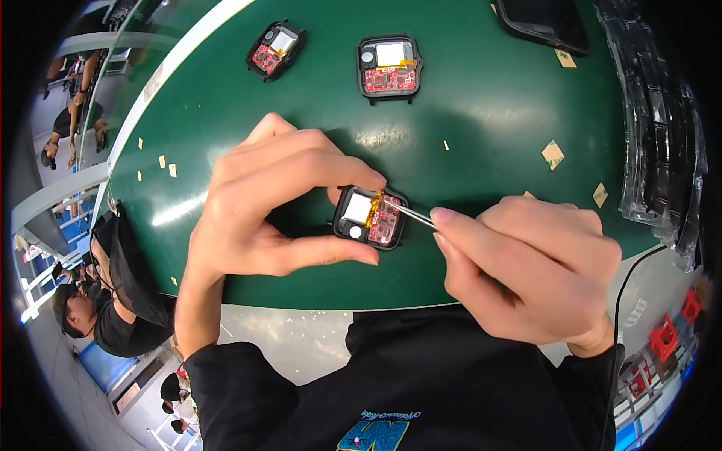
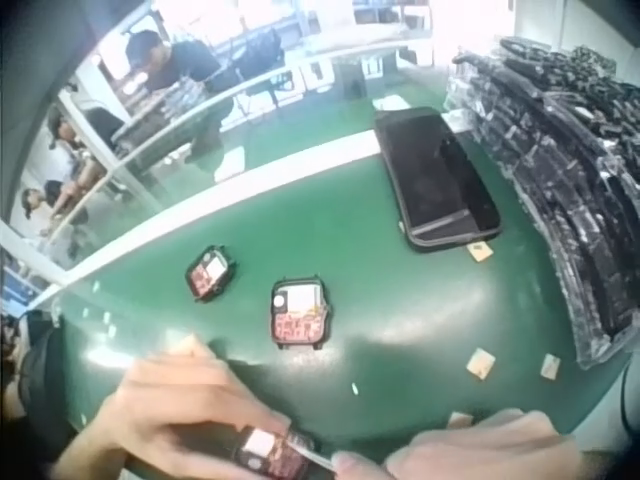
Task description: Assembling small electronic components into smartwatch housings using tweezers on a factory assembly line.
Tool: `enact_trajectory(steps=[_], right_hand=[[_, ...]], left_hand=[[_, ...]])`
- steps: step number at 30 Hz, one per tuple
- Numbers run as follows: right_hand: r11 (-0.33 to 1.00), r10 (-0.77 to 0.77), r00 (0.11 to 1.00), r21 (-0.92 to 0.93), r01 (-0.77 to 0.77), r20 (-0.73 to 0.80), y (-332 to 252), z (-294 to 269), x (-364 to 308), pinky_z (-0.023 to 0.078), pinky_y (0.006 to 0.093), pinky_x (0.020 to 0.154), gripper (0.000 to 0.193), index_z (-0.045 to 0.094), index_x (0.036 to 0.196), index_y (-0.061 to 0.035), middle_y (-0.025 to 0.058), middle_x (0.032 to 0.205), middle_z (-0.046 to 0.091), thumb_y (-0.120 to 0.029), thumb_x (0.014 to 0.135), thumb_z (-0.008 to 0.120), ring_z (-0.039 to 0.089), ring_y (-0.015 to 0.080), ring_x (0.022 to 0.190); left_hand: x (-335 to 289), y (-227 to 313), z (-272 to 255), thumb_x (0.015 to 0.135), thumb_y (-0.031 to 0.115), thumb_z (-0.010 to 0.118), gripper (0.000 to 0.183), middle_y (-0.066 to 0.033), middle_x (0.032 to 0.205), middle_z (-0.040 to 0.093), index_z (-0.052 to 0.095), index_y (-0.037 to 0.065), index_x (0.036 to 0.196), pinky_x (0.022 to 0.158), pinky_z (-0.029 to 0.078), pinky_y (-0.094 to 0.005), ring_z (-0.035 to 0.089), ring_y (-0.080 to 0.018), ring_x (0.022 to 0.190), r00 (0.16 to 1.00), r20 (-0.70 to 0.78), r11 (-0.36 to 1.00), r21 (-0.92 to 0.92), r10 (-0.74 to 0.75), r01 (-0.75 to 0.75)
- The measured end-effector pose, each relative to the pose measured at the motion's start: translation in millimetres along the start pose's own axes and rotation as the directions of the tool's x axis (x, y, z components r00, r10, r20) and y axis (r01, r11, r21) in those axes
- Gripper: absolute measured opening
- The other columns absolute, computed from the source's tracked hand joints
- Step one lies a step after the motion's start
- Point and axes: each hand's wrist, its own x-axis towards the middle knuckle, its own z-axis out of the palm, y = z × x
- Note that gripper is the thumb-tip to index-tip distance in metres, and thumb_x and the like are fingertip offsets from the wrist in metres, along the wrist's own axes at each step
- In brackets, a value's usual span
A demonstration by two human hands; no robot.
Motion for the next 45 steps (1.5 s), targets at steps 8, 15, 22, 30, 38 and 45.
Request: enact_trajectory(steps=[8, 15, 22, 30, 38, 45], right_hand=[[0.993, 0.068, 0.977, 0.107, -0.047, -0.2, -0.1, 1.5, 7.0, 0.042, 0.0251, 0.045, 0.028, 0.084, 0.098, 0.0066, 0.005, 0.068, 0.067, 0.015, 0.071, 0.08, 0.063, 0.0133, 0.051], [0.987, 0.094, 0.974, 0.148, -0.064, -0.206, -5.4, -6.8, 6.8, 0.045, 0.0306, 0.046, 0.026, 0.081, 0.101, 0.0052, 0.0051, 0.069, 0.062, 0.009, 0.075, 0.085, 0.059, 0.0169, 0.05], [0.985, 0.146, 0.973, 0.118, -0.126, -0.178, -7.8, -9.2, 5.9, 0.043, 0.0292, 0.044, 0.026, 0.081, 0.101, 0.0051, 0.0046, 0.069, 0.063, 0.008, 0.075, 0.085, 0.057, 0.0153, 0.049], [0.979, 0.197, 0.97, 0.071, -0.189, -0.139, -6.1, -9.9, 10.6, 0.042, 0.0291, 0.044, 0.026, 0.082, 0.101, 0.0049, 0.0049, 0.069, 0.064, 0.007, 0.075, 0.086, 0.057, 0.0151, 0.049], [0.969, 0.248, 0.957, 0.062, -0.241, -0.151, -6.6, -3.1, 12.1, 0.034, 0.0257, 0.045, 0.027, 0.084, 0.099, 0.0045, 0.0052, 0.07, 0.067, 0.009, 0.072, 0.085, 0.051, 0.0089, 0.049], [0.965, 0.262, 0.958, 0.021, -0.261, -0.118, -8.2, -4.7, 12.7, 0.03, 0.0236, 0.045, 0.028, 0.085, 0.098, 0.0042, 0.005, 0.065, 0.066, 0.009, 0.07, 0.085, 0.05, 0.0064, 0.049]], left_hand=[[-3.8, 1.1, -0.8, 0.068, 0.033, 0.102, 0.059, -0.007, 0.096, 0.078, 0.082, 0.002, 0.114, 0.072, 0.043, -0.0319, 0.067, -0.0163, 0.077, 1.0, -0.005, 0.998, 0.063, -0.016, 0.016], [33.5, -1.8, 10.8, 0.074, 0.012, 0.096, 0.06, -0.0065, 0.118, 0.064, 0.08, 0.008, 0.132, 0.069, 0.043, -0.0305, 0.051, -0.0164, 0.083, 0.957, -0.285, 0.978, 0.179, -0.053, 0.107], [24.6, -32.4, -36.1, 0.081, 0.012, 0.09, 0.051, -0.0119, 0.121, 0.067, 0.077, 0.004, 0.13, 0.094, 0.055, -0.0376, 0.068, -0.0272, 0.103, 0.922, -0.362, 0.904, 0.334, -0.138, 0.267], [7.1, -6.9, -28.3, 0.073, 0.031, 0.1, 0.06, -0.0105, 0.103, 0.067, 0.078, 0.005, 0.121, 0.077, 0.056, -0.0398, 0.068, -0.0297, 0.088, 0.95, -0.177, 0.924, 0.24, -0.259, 0.297], [-23.1, -13.4, -28.8, 0.063, 0.031, 0.105, 0.07, -0.0087, 0.108, 0.069, 0.079, 0.002, 0.121, 0.074, 0.053, -0.0339, 0.064, -0.0212, 0.088, 0.982, -0.11, 0.976, 0.139, -0.153, 0.168], [-25.0, -15.2, -22.7, 0.067, 0.021, 0.101, 0.061, -0.0083, 0.11, 0.069, 0.079, 0.001, 0.12, 0.076, 0.052, -0.032, 0.061, -0.0193, 0.086, 0.97, -0.135, 0.979, -0.019, -0.201, 0.201]])
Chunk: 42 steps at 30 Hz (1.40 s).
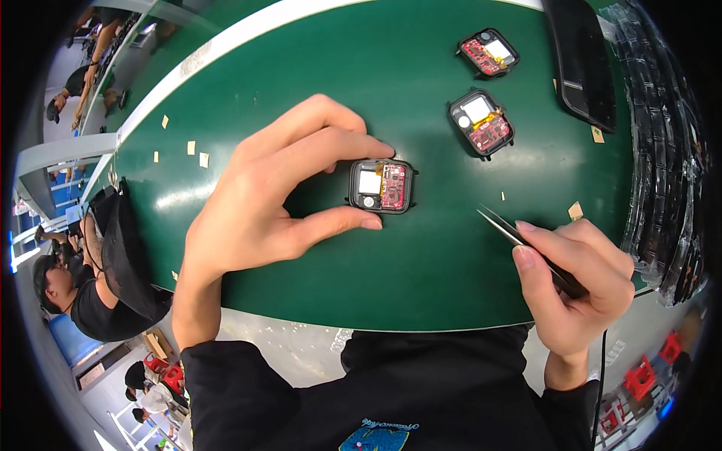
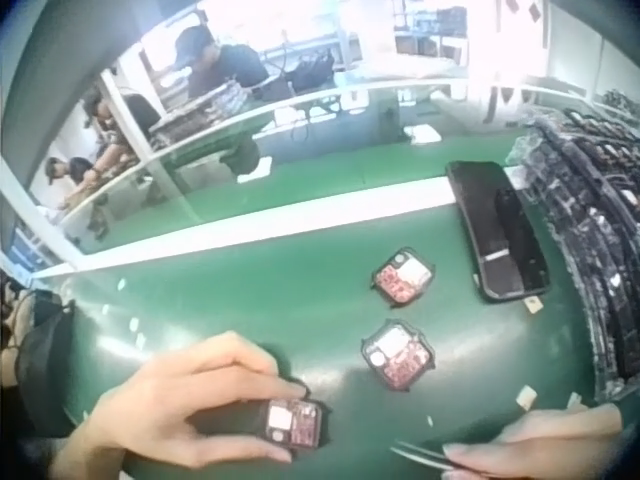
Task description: Assembling small electronic components into smartwatch housings using tweezers on a factory assembly line.
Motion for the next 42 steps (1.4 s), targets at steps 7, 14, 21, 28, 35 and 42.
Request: enact_trajectory(steps=[7, 14, 21, 28, 35, 42], right_hand=[[0.993, 0.075, 0.989, 0.082, -0.086, 0.126, -14.2, -0.3, 7.9, 0.039, 0.0257, 0.053, 0.023, 0.083, 0.099, 0.0064, 0.0084, 0.07, 0.068, 0.009, 0.076, 0.08, 0.058, 0.0125, 0.056], [0.997, 0.027, 0.988, 0.064, -0.037, 0.154, -7.3, 19.0, 9.8, 0.036, 0.0231, 0.048, 0.022, 0.083, 0.095, 0.0062, 0.0099, 0.07, 0.071, 0.012, 0.074, 0.079, 0.057, 0.0096, 0.052], [0.994, -0.04, 0.992, 0.103, 0.028, 0.117, -3.0, 22.5, 8.0, 0.04, 0.0242, 0.049, 0.025, 0.083, 0.097, 0.0062, 0.0103, 0.072, 0.072, 0.012, 0.073, 0.081, 0.061, 0.0121, 0.055], [0.997, -0.061, 0.983, 0.066, 0.05, 0.174, -5.3, 15.1, 14.1, 0.041, 0.0254, 0.05, 0.027, 0.082, 0.098, 0.0062, 0.0115, 0.075, 0.072, 0.012, 0.071, 0.081, 0.062, 0.0152, 0.057], [0.995, -0.102, 0.988, -0.006, 0.103, 0.118, -1.9, 16.4, 5.9, 0.041, 0.0271, 0.049, 0.032, 0.083, 0.101, 0.0049, 0.0098, 0.078, 0.07, 0.01, 0.07, 0.083, 0.06, 0.0154, 0.057], [0.974, -0.222, 0.974, -0.036, 0.223, 0.049, 3.6, 25.8, 1.3, 0.042, 0.0285, 0.048, 0.037, 0.083, 0.105, 0.0047, 0.0081, 0.079, 0.068, 0.012, 0.069, 0.086, 0.058, 0.0155, 0.055]], left_hand=[[2.8, 12.9, 11.4, 0.071, 0.033, 0.098, 0.059, -0.0067, 0.098, 0.077, 0.081, 0.002, 0.119, 0.072, 0.043, -0.0337, 0.067, -0.0209, 0.084, 0.992, 0.059, 0.994, 0.013, 0.11, -0.111], [4.2, 8.1, 15.3, 0.067, 0.044, 0.096, 0.067, -0.0055, 0.092, 0.078, 0.083, 0.002, 0.117, 0.074, 0.038, -0.0342, 0.066, -0.0185, 0.074, 0.984, 0.102, 0.987, 0.051, 0.144, -0.149], [6.3, 6.1, 14.8, 0.065, 0.045, 0.095, 0.069, -0.007, 0.09, 0.078, 0.083, -0.001, 0.115, 0.072, 0.038, -0.0341, 0.065, -0.0182, 0.072, 0.977, 0.108, 0.98, 0.049, 0.185, -0.191], [4.8, 3.2, 14.7, 0.066, 0.049, 0.094, 0.071, -0.007, 0.089, 0.077, 0.082, -0.002, 0.114, 0.072, 0.037, -0.0342, 0.064, -0.0185, 0.071, 0.98, 0.094, 0.982, 0.043, 0.177, -0.182], [6.8, 5.9, 13.7, 0.061, 0.051, 0.098, 0.076, -0.0064, 0.093, 0.08, 0.081, -0.001, 0.114, 0.068, 0.035, -0.0324, 0.053, -0.0154, 0.066, 0.986, 0.094, 0.988, 0.049, 0.141, -0.146], [7.2, 3.0, 14.6, 0.063, 0.05, 0.099, 0.071, -0.0079, 0.103, 0.083, 0.079, 0.0, 0.111, 0.066, 0.036, -0.0316, 0.055, -0.0146, 0.066, 0.977, 0.085, 0.978, 0.059, 0.193, -0.199]])
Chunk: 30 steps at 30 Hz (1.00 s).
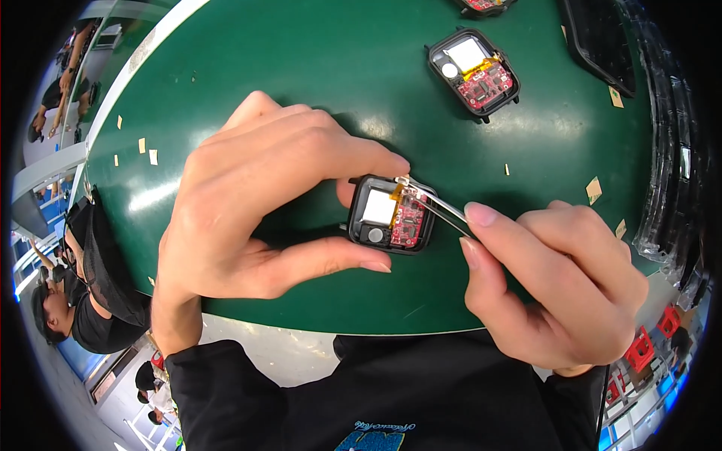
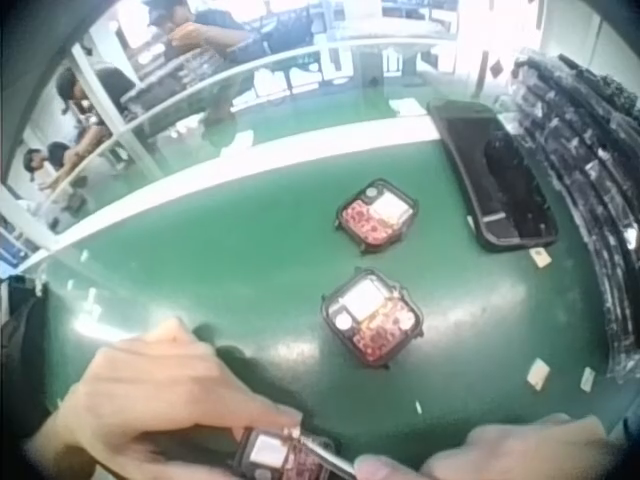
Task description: Assembling small electronic components into smartwatch housings using tweezers on a factory assembly line.
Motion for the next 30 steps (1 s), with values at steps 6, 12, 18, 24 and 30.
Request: enact_trajectory(steps=[6, 12, 18, 24, 30], right_hand=[[1.0, 0.0, 1.0, 0.016, 0.0, 0.0, -0.4, 1.0, 2.0, 0.04, 0.0272, 0.047, 0.036, 0.083, 0.105, 0.0054, 0.0082, 0.076, 0.068, 0.013, 0.069, 0.085, 0.057, 0.0144, 0.054], [0.988, 0.138, 0.987, 0.056, -0.142, 0.079, -4.2, -7.9, 10.5, 0.038, 0.0247, 0.048, 0.031, 0.083, 0.103, 0.006, 0.0094, 0.075, 0.069, 0.011, 0.072, 0.084, 0.058, 0.012, 0.054], [0.975, 0.181, 0.978, 0.11, -0.191, 0.1, -2.8, -6.0, 10.0, 0.041, 0.0242, 0.049, 0.028, 0.083, 0.102, 0.0062, 0.0111, 0.075, 0.071, 0.011, 0.074, 0.084, 0.062, 0.0133, 0.056], [0.97, 0.158, 0.98, 0.167, -0.177, 0.121, -2.3, -6.8, 9.5, 0.042, 0.024, 0.048, 0.027, 0.082, 0.102, 0.0058, 0.0115, 0.076, 0.073, 0.013, 0.075, 0.083, 0.063, 0.0135, 0.056], [0.958, 0.2, 0.972, 0.184, -0.22, 0.122, -4.5, -11.8, 7.9, 0.041, 0.0238, 0.048, 0.027, 0.083, 0.101, 0.0053, 0.0109, 0.076, 0.072, 0.011, 0.075, 0.085, 0.062, 0.0125, 0.056]], left_hand=[[0.7, 1.3, -2.5, 0.065, 0.048, 0.099, 0.069, -0.0087, 0.103, 0.083, 0.078, 0.001, 0.111, 0.066, 0.036, -0.0311, 0.057, -0.0145, 0.066, 1.0, 0.025, 1.0, 0.003, -0.007, 0.007], [-1.4, -1.2, 0.1, 0.066, 0.039, 0.1, 0.063, -0.0098, 0.102, 0.083, 0.077, 0.001, 0.111, 0.066, 0.036, -0.0309, 0.06, -0.0142, 0.068, 1.0, 0.007, 1.0, -0.02, 0.024, -0.024], [-0.3, -1.6, -0.6, 0.066, 0.037, 0.101, 0.061, -0.01, 0.103, 0.084, 0.077, 0.002, 0.111, 0.066, 0.036, -0.03, 0.064, -0.0143, 0.071, 1.0, 0.004, 0.999, -0.031, 0.025, -0.025], [0.1, -0.1, -0.2, 0.065, 0.037, 0.102, 0.062, -0.0094, 0.103, 0.084, 0.077, 0.002, 0.111, 0.065, 0.036, -0.0298, 0.063, -0.0141, 0.071, 1.0, 0.0, 0.999, -0.03, 0.012, -0.012], [0.1, 4.2, 0.3, 0.065, 0.038, 0.102, 0.065, -0.0105, 0.103, 0.083, 0.078, 0.001, 0.112, 0.064, 0.039, -0.0295, 0.064, -0.0166, 0.074, 1.0, -0.004, 1.0, -0.021, -0.015, 0.015]])
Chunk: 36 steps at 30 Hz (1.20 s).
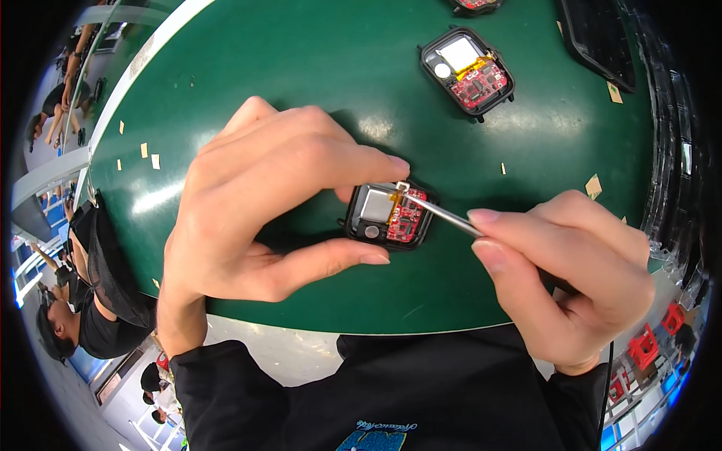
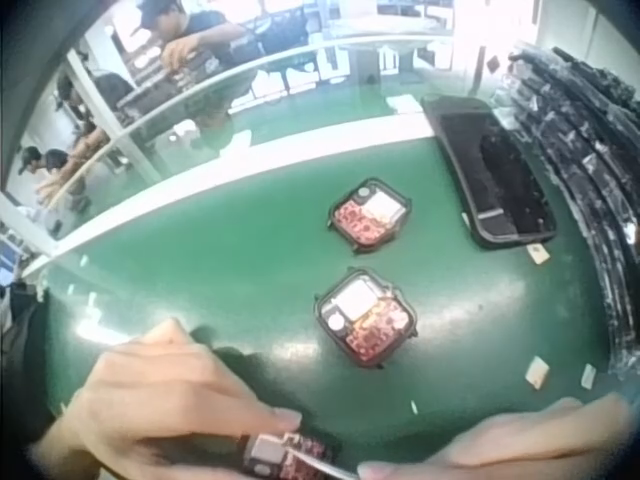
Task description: Assembling small electronic components into smartwatch housings using tweezers on a factory assembly line.
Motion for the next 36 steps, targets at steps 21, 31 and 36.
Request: enact_trajectory(steps=[21, 31, 36], right_hand=[[0.973, -0.18, 0.975, -0.169, 0.157, -0.13, 8.7, 17.1, -3.3, 0.042, 0.0266, 0.047, 0.03, 0.083, 0.102, 0.0064, 0.01, 0.078, 0.071, 0.011, 0.072, 0.085, 0.062, 0.0156, 0.056], [0.931, -0.31, 0.948, -0.225, 0.288, -0.07, 16.9, 15.0, -5.3, 0.043, 0.0285, 0.048, 0.035, 0.082, 0.106, 0.0091, 0.0114, 0.08, 0.071, 0.015, 0.071, 0.086, 0.059, 0.0165, 0.057], [0.983, -0.181, 0.983, -0.045, 0.179, -0.038, 8.4, 6.7, 1.4, 0.043, 0.0266, 0.048, 0.031, 0.08, 0.104, 0.0109, 0.0146, 0.081, 0.074, 0.016, 0.074, 0.084, 0.06, 0.0156, 0.057]], left_hand=[[-0.7, -4.9, -0.6, 0.066, 0.052, 0.097, 0.073, -0.0105, 0.099, 0.081, 0.081, -0.002, 0.111, 0.06, 0.039, -0.0281, 0.064, -0.0171, 0.075, 1.0, -0.014, 0.998, 0.059, 0.016, -0.015], [1.4, -7.6, -1.1, 0.068, 0.054, 0.094, 0.073, -0.0115, 0.099, 0.08, 0.08, -0.003, 0.112, 0.06, 0.038, -0.0287, 0.064, -0.0173, 0.076, 0.998, -0.002, 0.997, 0.052, 0.061, -0.061], [1.2, -14.6, -8.0, 0.072, 0.061, 0.09, 0.075, -0.0119, 0.1, 0.08, 0.082, -0.003, 0.11, 0.061, 0.036, -0.029, 0.064, -0.0163, 0.077, 0.996, 0.072, 0.999, -0.028, 0.047, -0.046]])
